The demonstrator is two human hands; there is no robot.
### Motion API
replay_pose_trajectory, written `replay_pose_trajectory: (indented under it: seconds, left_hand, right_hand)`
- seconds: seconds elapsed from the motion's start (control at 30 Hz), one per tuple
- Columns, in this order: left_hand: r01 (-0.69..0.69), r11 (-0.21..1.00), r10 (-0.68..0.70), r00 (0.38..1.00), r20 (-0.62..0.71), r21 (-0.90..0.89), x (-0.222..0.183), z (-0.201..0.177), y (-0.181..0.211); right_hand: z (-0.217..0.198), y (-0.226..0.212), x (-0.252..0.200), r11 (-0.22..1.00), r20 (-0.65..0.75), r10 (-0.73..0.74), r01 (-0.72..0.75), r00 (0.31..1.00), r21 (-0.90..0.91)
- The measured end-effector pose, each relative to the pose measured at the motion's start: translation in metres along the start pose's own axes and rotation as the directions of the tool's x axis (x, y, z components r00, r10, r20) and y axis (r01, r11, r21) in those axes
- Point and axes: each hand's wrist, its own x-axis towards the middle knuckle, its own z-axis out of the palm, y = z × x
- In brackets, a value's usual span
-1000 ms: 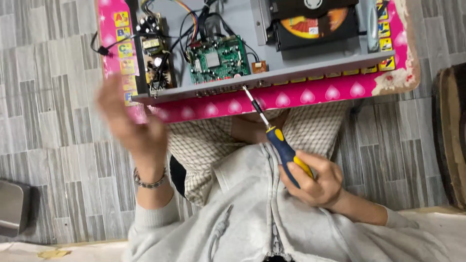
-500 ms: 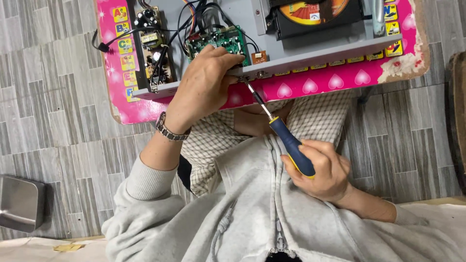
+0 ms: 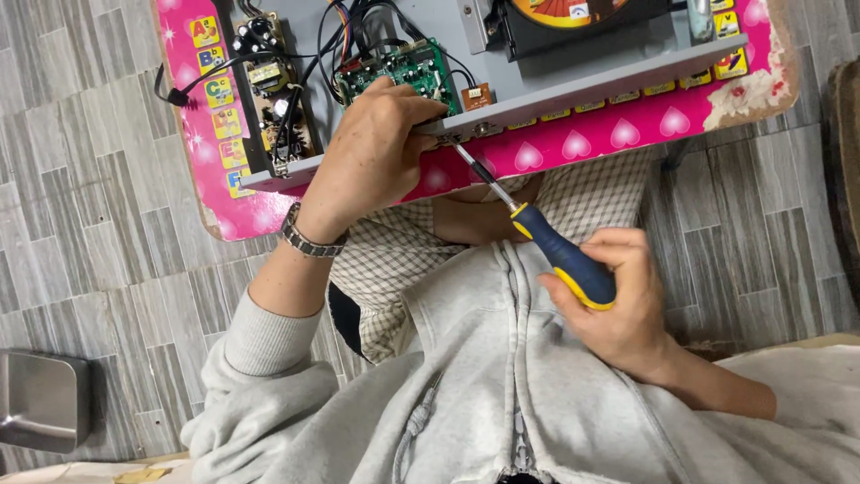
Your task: Repairing an electronic device by using a screwdriver to manipulate screws on the back panel
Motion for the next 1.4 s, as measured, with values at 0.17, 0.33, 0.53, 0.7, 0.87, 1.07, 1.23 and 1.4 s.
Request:
replay_pose_trajectory:
  seconds: [0.17, 0.33, 0.53, 0.7, 0.87, 1.07, 1.23, 1.4]
  left_hand:
    - [-0.004, 0.999, 0.007, 0.998, -0.066, 0.045, -0.003, 0.005, -0.002]
    - [-0.024, 0.999, 0.026, 0.996, -0.079, 0.038, -0.003, 0.006, -0.004]
    - [-0.022, 0.998, 0.028, 0.995, -0.095, 0.063, -0.005, 0.011, -0.010]
    - [-0.014, 0.994, 0.020, 0.998, -0.055, 0.104, -0.004, 0.012, -0.011]
    - [-0.028, 0.995, 0.038, 0.993, -0.108, 0.093, -0.005, 0.013, -0.010]
    - [-0.021, 0.996, 0.028, 0.996, -0.079, 0.087, -0.004, 0.013, -0.012]
    - [-0.037, 0.995, 0.047, 0.992, -0.115, 0.090, -0.005, 0.013, -0.011]
    - [-0.031, 0.996, 0.040, 0.993, -0.111, 0.085, -0.005, 0.013, -0.010]
  right_hand:
    - [-0.008, -0.007, 0.003, 0.970, 0.026, 0.078, -0.070, 0.997, -0.233]
    - [-0.010, -0.010, 0.008, 0.858, 0.196, 0.502, -0.513, 0.842, 0.002]
    - [0.014, 0.016, -0.016, 0.410, 0.462, 0.537, -0.697, 0.706, 0.589]
    - [0.027, 0.018, -0.022, 0.055, 0.682, 0.479, -0.794, 0.553, 0.605]
    - [0.027, 0.021, -0.030, -0.244, 0.754, 0.415, -0.735, 0.510, 0.632]
    - [0.031, 0.021, -0.026, -0.300, 0.863, 0.350, -0.829, 0.364, 0.472]
    - [0.028, 0.018, -0.020, -0.392, 0.848, 0.311, -0.755, 0.429, 0.526]
    - [0.030, 0.033, -0.034, -0.336, 0.860, 0.310, -0.799, 0.406, 0.498]
